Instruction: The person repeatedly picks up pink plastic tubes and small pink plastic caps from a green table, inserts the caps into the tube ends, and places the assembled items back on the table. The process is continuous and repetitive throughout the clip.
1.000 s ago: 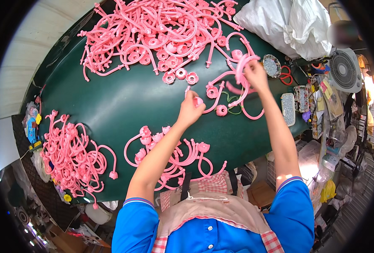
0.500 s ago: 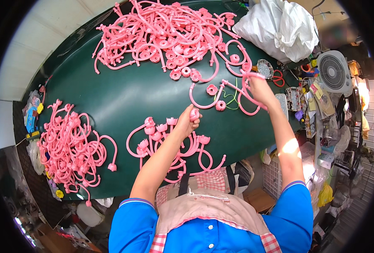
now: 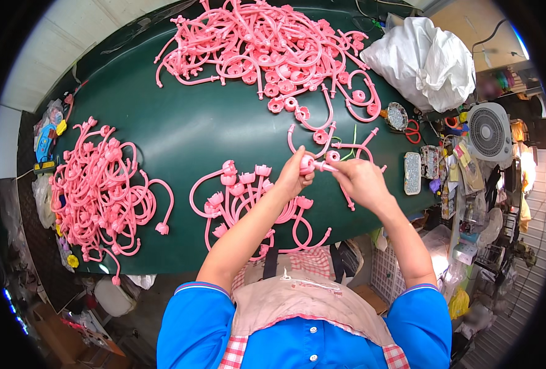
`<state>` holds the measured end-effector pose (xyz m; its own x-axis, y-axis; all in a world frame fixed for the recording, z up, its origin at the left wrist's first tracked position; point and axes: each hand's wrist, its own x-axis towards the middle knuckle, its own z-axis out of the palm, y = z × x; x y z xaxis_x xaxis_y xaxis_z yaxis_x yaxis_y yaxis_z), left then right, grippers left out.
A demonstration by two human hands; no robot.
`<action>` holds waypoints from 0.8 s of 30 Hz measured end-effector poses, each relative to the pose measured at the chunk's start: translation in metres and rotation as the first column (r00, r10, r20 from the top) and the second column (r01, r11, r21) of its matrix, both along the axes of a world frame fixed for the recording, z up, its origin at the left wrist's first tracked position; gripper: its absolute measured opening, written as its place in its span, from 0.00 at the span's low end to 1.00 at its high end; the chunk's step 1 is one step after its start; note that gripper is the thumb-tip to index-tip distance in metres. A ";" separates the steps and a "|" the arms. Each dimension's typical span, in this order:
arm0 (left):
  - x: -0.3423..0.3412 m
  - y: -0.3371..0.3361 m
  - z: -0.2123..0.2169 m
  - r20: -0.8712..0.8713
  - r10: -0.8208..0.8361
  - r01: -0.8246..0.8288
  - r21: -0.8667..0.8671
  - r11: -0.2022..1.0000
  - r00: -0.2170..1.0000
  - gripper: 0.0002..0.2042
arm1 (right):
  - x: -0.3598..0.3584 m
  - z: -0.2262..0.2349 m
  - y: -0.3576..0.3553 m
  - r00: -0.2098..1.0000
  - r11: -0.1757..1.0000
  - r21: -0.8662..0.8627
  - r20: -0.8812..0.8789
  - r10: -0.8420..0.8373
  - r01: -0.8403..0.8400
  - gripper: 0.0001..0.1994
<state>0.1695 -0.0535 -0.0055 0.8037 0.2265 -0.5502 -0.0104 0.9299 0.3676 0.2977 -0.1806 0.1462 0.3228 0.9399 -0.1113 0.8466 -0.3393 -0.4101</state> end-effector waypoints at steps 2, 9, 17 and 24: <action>0.006 -0.017 0.027 -0.035 -0.004 0.013 0.244 0.970 0.999 0.17 | -0.017 0.001 0.004 0.998 0.990 -0.132 -0.023 -0.050 0.047 0.10; -0.062 0.010 0.005 -0.130 -0.321 0.313 0.715 0.626 0.938 0.12 | -0.087 -0.068 -0.026 0.845 0.977 0.164 -0.534 -0.027 0.135 0.12; 0.033 0.044 -0.011 -0.494 -0.219 0.447 0.864 -0.232 0.841 0.19 | 0.035 -0.188 -0.104 0.853 0.816 -0.275 0.031 -0.521 0.509 0.14; 0.138 0.023 -0.078 -0.553 0.018 0.418 0.607 -0.676 0.833 0.16 | 0.063 -0.149 -0.096 0.594 0.532 0.275 -0.473 -0.651 0.801 0.03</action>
